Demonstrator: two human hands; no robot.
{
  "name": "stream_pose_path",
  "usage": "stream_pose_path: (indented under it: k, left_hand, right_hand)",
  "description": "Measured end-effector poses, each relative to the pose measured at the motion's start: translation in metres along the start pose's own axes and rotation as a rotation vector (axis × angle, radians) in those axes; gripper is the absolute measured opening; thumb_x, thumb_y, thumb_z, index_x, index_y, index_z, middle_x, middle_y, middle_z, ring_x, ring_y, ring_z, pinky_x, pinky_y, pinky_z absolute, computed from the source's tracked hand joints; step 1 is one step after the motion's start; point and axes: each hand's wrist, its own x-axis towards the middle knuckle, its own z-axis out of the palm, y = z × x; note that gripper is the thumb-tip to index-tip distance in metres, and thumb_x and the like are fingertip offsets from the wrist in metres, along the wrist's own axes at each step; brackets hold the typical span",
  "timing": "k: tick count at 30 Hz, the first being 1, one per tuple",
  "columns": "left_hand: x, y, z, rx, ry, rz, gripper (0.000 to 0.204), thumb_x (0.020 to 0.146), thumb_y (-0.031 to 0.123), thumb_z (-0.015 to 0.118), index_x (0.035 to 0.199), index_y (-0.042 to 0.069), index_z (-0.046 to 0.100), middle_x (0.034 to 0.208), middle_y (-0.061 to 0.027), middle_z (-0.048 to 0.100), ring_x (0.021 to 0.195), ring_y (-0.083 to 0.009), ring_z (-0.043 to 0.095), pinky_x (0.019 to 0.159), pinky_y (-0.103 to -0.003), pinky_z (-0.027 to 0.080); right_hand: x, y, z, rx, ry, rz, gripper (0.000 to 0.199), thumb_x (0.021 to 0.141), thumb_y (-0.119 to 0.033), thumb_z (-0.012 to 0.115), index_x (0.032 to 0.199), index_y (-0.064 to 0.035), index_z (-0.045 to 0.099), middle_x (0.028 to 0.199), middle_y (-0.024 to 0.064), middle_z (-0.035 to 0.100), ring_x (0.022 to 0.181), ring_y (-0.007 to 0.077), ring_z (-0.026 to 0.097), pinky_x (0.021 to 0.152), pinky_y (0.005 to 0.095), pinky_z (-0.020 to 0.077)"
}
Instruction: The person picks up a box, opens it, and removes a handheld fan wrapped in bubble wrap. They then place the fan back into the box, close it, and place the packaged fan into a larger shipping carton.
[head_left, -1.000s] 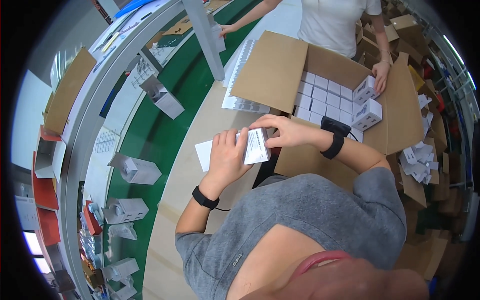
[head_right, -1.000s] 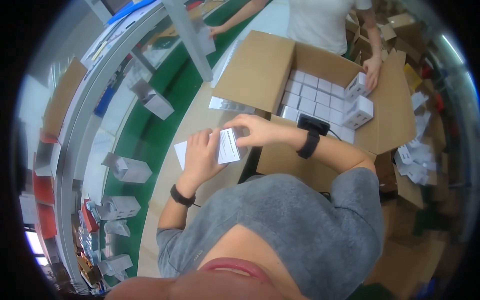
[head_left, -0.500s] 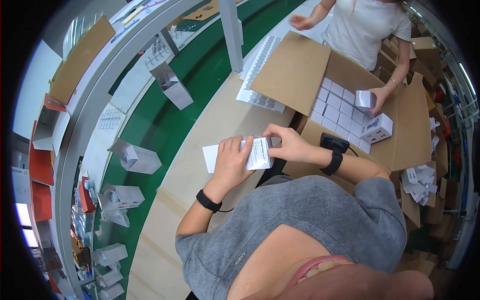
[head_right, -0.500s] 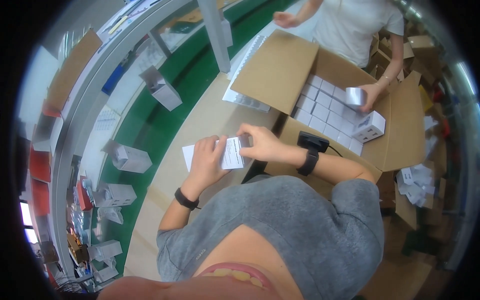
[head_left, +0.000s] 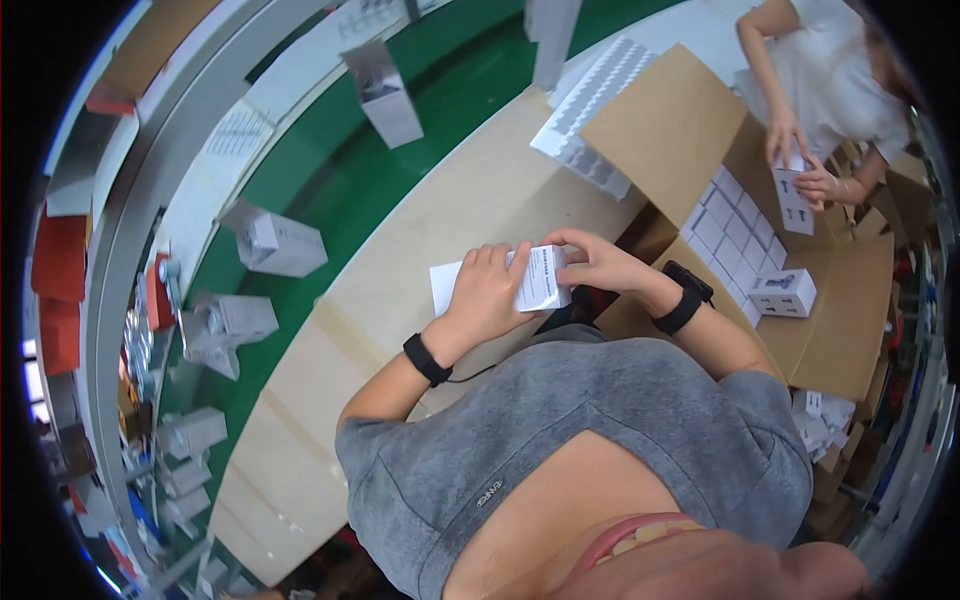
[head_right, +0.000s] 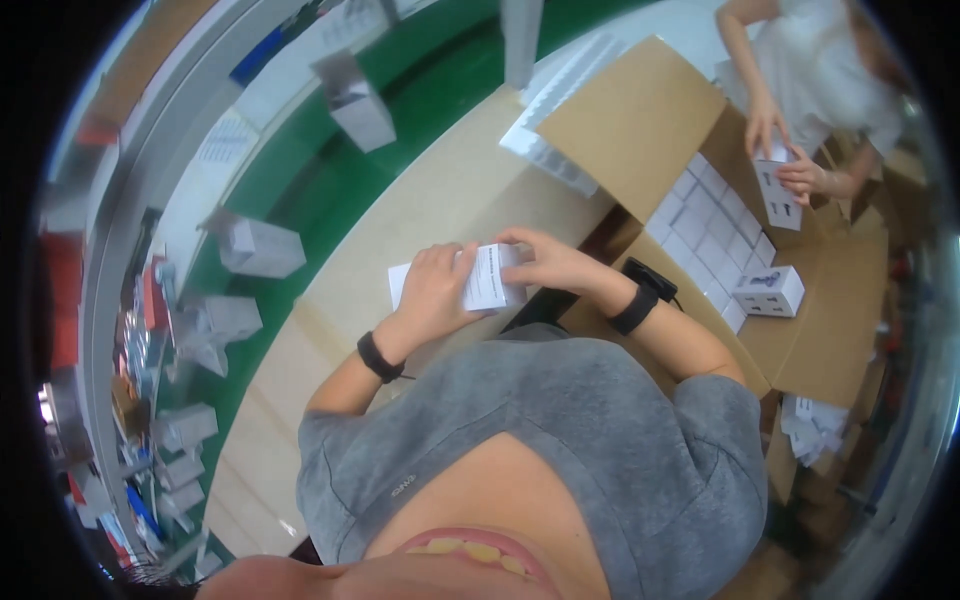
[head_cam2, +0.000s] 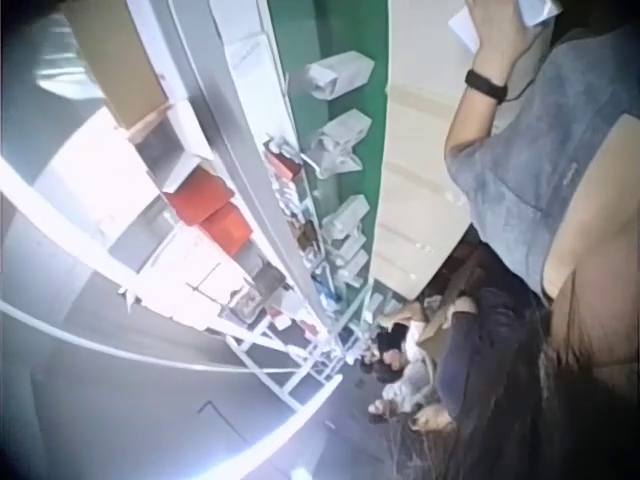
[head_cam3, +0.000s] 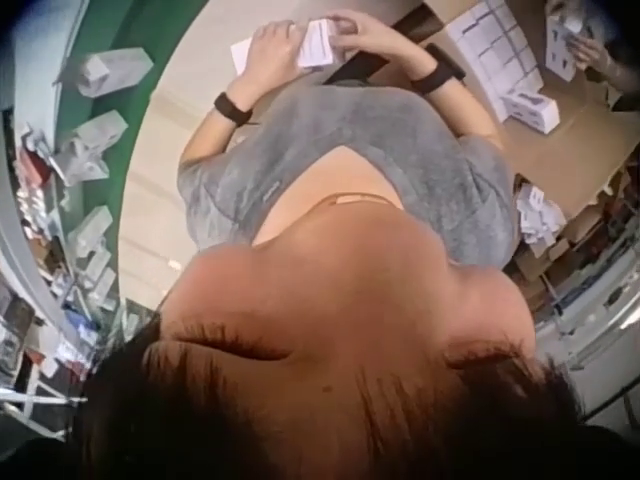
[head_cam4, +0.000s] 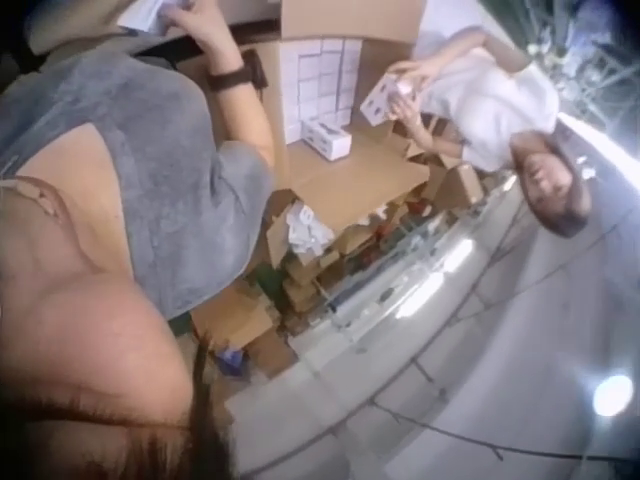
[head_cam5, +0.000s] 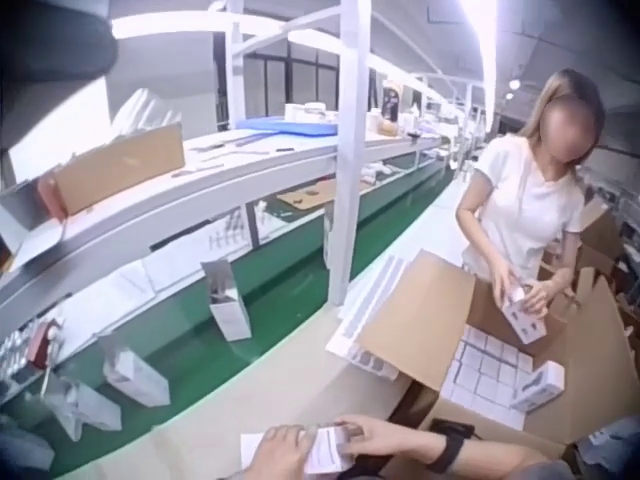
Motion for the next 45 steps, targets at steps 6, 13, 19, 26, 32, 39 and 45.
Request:
stream_pose_path:
  k: [6,13,19,26,32,39,45]
  left_hand:
    - [-0.004,-0.009,0.015,-0.027,-0.002,-0.028,0.071,0.054,0.028,0.076,0.113,0.002,0.047,0.096,-0.0163,0.051,0.09,-0.0324,0.05,0.079,-0.04,0.04]
    - [-0.019,-0.044,0.04,-0.461,0.111,-0.156,0.075,0.051,0.023,0.079,0.115,0.003,0.044,0.103,-0.0165,0.051,0.097,-0.0338,0.049,0.085,-0.04,0.041]
    - [-0.015,-0.053,0.043,-0.7,0.22,-0.359,0.084,0.049,0.028,0.083,0.117,0.002,0.041,0.114,-0.0184,0.048,0.107,-0.0341,0.046,0.089,-0.037,0.04]
    - [-0.014,-0.071,0.007,-0.564,0.201,-0.319,0.059,0.064,0.033,0.074,0.109,0.004,0.049,0.098,-0.0142,0.057,0.091,-0.0273,0.055,0.078,-0.032,0.044]
    - [-0.008,-0.071,-0.011,-0.177,0.066,-0.393,0.029,0.081,0.029,0.057,0.093,0.003,0.059,0.068,-0.0129,0.059,0.064,-0.0254,0.058,0.061,-0.03,0.045]
    - [-0.007,-0.08,0.005,-0.304,0.355,-0.521,0.031,0.087,0.023,0.045,0.071,0.002,0.06,0.06,-0.0172,0.055,0.055,-0.0333,0.053,0.05,-0.039,0.041]
    - [-0.01,-0.075,0.015,-0.289,0.397,-0.611,0.03,0.087,0.023,0.046,0.069,0.002,0.058,0.061,-0.0169,0.054,0.055,-0.0335,0.052,0.05,-0.039,0.04]
  right_hand:
    - [0.004,0.016,0.004,-0.158,0.066,-0.004,0.034,0.073,0.0,0.057,0.106,-0.0004,0.05,0.1,0.0075,0.054,0.092,0.0173,0.055,0.08,0.029,0.0452]
    - [0.001,0.002,-0.016,-0.134,0.213,-0.085,0.032,0.071,-0.001,0.053,0.104,-0.0008,0.052,0.104,0.0081,0.055,0.094,0.0152,0.053,0.084,0.0267,0.0418]
    - [0.024,-0.049,0.023,-0.522,0.225,-0.293,0.036,0.072,-0.003,0.057,0.108,-0.0018,0.051,0.104,0.007,0.055,0.1,0.0152,0.049,0.082,0.0261,0.0407]
    - [0.05,-0.042,0.005,-0.041,0.154,-0.283,0.056,0.076,-0.011,0.063,0.125,-0.0008,0.037,0.119,0.0157,0.046,0.11,0.024,0.045,0.093,0.0309,0.0348]
    - [0.061,-0.042,0.0,-1.018,0.67,-0.787,0.031,0.07,-0.002,0.061,0.1,-0.0029,0.057,0.1,0.01,0.056,0.092,0.0221,0.054,0.079,0.028,0.0433]
    - [0.05,-0.012,0.038,-1.277,0.063,-0.829,0.039,0.065,-0.009,0.066,0.103,-0.0066,0.056,0.11,0.0111,0.052,0.104,0.0266,0.05,0.086,0.036,0.0411]
    - [0.036,0.001,0.023,-1.397,0.022,-0.724,0.052,0.063,-0.014,0.068,0.112,-0.0065,0.049,0.117,0.0118,0.047,0.112,0.027,0.043,0.092,0.038,0.0358]
